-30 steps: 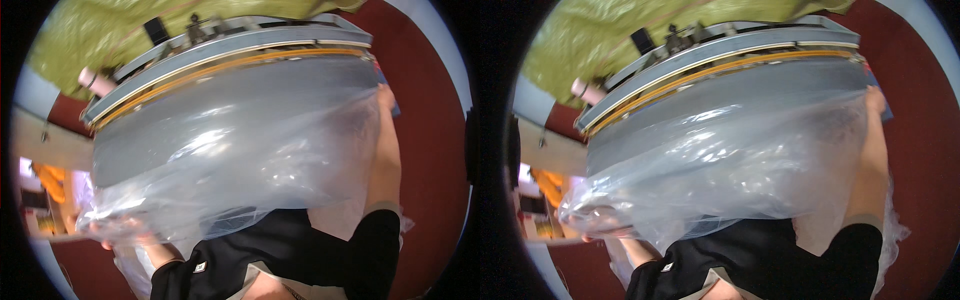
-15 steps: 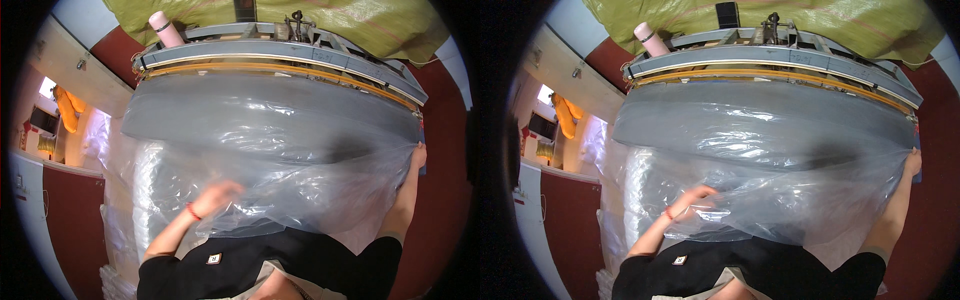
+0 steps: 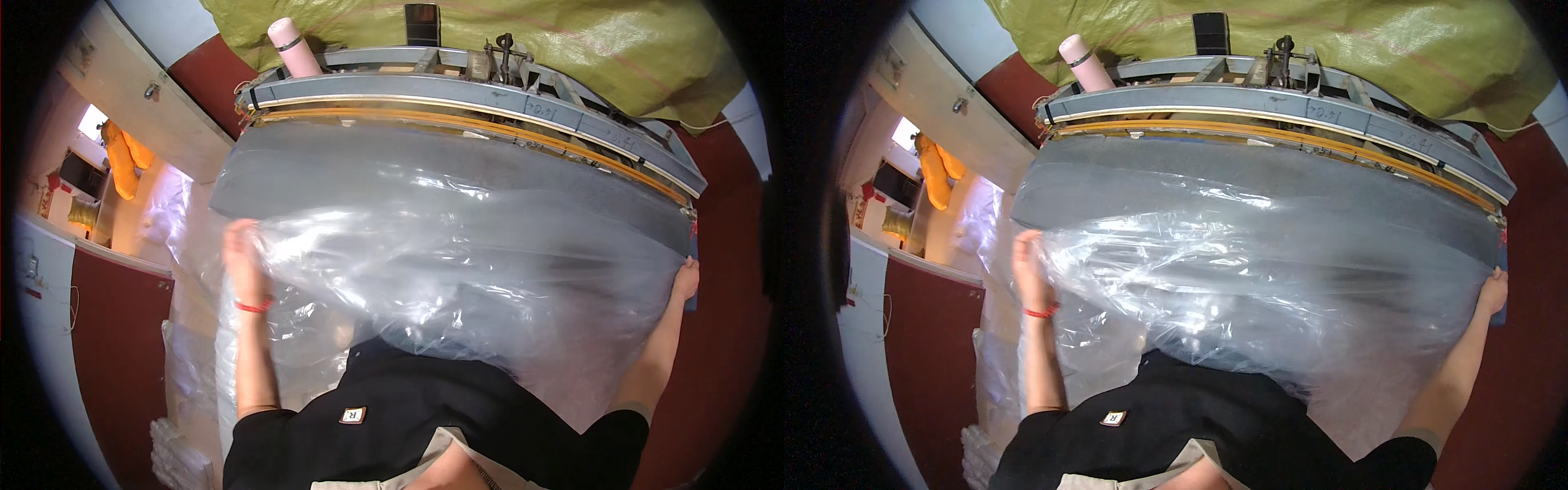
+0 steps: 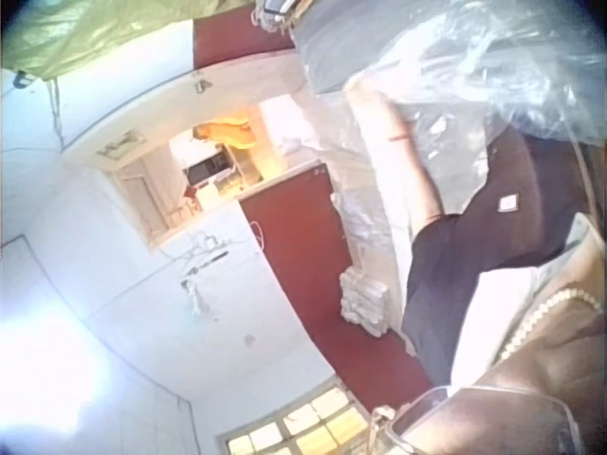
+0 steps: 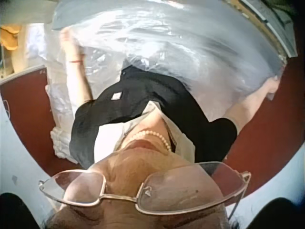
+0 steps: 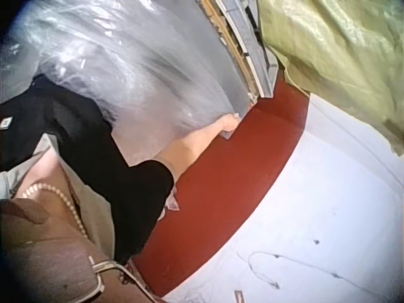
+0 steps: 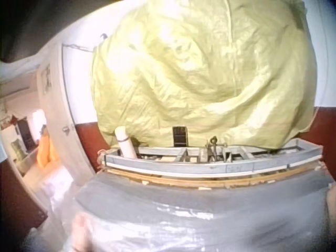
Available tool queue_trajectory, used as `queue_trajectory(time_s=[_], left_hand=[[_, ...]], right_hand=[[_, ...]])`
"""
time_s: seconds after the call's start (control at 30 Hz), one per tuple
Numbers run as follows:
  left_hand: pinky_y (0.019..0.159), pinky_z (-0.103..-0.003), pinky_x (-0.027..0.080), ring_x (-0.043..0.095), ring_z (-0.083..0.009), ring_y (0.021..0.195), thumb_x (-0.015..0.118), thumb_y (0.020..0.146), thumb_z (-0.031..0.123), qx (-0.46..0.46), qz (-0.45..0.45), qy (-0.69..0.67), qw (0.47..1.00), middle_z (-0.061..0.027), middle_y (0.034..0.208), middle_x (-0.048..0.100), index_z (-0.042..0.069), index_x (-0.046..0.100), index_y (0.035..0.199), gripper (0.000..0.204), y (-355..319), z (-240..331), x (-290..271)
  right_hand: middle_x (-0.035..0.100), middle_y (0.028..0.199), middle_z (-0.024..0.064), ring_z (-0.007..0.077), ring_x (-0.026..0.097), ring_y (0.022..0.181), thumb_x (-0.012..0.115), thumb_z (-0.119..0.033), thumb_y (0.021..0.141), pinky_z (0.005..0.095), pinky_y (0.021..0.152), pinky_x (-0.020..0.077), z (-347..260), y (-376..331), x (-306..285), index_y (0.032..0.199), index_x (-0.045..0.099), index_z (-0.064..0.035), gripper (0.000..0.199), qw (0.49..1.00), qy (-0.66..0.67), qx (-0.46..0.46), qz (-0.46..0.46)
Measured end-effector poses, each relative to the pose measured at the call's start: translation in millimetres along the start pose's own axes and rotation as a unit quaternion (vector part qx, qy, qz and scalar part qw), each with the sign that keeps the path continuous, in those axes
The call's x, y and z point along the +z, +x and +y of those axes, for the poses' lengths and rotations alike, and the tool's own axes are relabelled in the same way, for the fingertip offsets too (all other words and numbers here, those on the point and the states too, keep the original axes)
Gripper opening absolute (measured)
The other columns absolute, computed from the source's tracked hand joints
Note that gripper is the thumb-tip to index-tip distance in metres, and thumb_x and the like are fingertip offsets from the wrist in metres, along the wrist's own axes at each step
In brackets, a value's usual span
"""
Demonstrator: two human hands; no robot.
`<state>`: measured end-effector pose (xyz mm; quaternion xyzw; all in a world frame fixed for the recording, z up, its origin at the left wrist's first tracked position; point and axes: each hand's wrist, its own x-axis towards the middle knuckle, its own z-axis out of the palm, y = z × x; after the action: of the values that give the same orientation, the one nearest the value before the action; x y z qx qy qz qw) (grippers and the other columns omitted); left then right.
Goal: The recorder is operating a large heat-sealing machine to package or seal large plastic/foam sheets.
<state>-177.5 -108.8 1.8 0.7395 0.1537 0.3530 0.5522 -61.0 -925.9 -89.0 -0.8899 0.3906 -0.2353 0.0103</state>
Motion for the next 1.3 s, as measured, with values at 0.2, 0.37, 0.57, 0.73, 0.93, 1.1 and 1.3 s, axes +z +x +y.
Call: queue_trajectory(time_s=[0.2, 0.37, 0.57, 0.73, 0.93, 1.1, 1.3], left_hand=[[0.046, -0.014, 0.029, 0.037, -0.0004, 0.054, 0.053, 0.079, 0.006, 0.104, 0.046, 0.23, 0.967, 0.0068, 0.062, 0.043, 0.005, 0.055, 0.082, 0.003, 99, 32, -124], [0.049, -0.016, 0.034, 0.042, -0.0028, 0.058, 0.054, 0.081, 0.01, 0.198, 0.173, 0.222, 0.939, 0.0029, 0.07, 0.047, 0.005, 0.053, 0.084, 0.006, 138, 64, -147], [0.055, -0.023, 0.037, 0.043, -0.0091, 0.061, 0.054, 0.08, 0.036, -0.211, 0.048, 0.062, 0.974, -0.0015, 0.078, 0.05, 0.006, 0.044, 0.094, 0.035, -22, -70, -40], [0.069, -0.034, 0.042, 0.049, -0.0149, 0.083, 0.046, 0.085, 0.035, -0.511, 0.016, -0.358, 0.781, 0.0, 0.089, 0.052, 0.012, 0.048, 0.098, 0.027, -128, -132, 16], [0.072, -0.035, 0.045, 0.05, -0.0199, 0.089, 0.031, 0.09, 0.039, -0.257, 0.228, -0.288, 0.894, -0.008, 0.108, 0.05, 0.001, 0.042, 0.115, 0.046, 42, -67, -27], [0.058, -0.042, 0.043, 0.057, -0.0328, 0.063, 0.043, 0.084, 0.041, 0.142, 0.269, 0.498, 0.812, -0.0215, 0.066, 0.057, -0.002, 0.058, 0.077, 0.046, 183, -26, -161], [0.067, -0.04, 0.044, 0.054, -0.0292, 0.083, 0.055, 0.077, 0.024, 0.331, 0.133, 0.686, 0.634, -0.0117, 0.083, 0.058, 0.006, 0.056, 0.083, 0.019, 227, 77, -104]], right_hand=[[0.056, 0.096, 0.0168, 0.038, 0.052, 0.09, 0.035, -0.041, 0.086, 0.0464, 0.07, 0.0408, -13, 4, 0, 0.099, 0.052, -0.0106, 0.037, 0.999, 0.005, -0.009, -0.035], [0.056, 0.098, 0.0164, 0.0373, 0.051, 0.092, 0.034, -0.04, 0.087, 0.0457, 0.072, 0.0408, -14, 8, 9, 0.102, 0.052, -0.0113, 0.037, 0.999, 0.012, -0.003, -0.043], [0.056, 0.098, 0.0167, 0.0378, 0.051, 0.091, 0.034, -0.041, 0.086, 0.046, 0.071, 0.0407, -8, 9, 5, 0.101, 0.051, -0.0106, 0.038, 0.999, 0.027, 0.005, -0.037], [0.056, 0.095, 0.0182, 0.0395, 0.051, 0.088, 0.033, -0.039, 0.087, 0.0468, 0.068, 0.0406, -15, 4, 2, 0.098, 0.051, -0.0088, 0.037, 0.999, 0.014, -0.024, -0.028], [0.056, 0.095, 0.018, 0.0397, 0.051, 0.088, 0.033, -0.039, 0.087, 0.0468, 0.068, 0.0404, 6, 7, 6, 0.097, 0.051, -0.0088, 0.037, 1.0, 0.003, -0.024, -0.006], [0.056, 0.095, 0.0179, 0.0396, 0.051, 0.088, 0.033, -0.039, 0.088, 0.0467, 0.068, 0.0403, -13, 4, 5, 0.099, 0.051, -0.0094, 0.037, 0.998, 0.039, -0.041, 0.0], [0.055, 0.099, 0.017, 0.0383, 0.05, 0.091, 0.031, -0.039, 0.088, 0.0451, 0.07, 0.0406, -5, 12, 18, 0.103, 0.05, -0.0109, 0.038, 0.998, 0.053, -0.019, -0.036]])
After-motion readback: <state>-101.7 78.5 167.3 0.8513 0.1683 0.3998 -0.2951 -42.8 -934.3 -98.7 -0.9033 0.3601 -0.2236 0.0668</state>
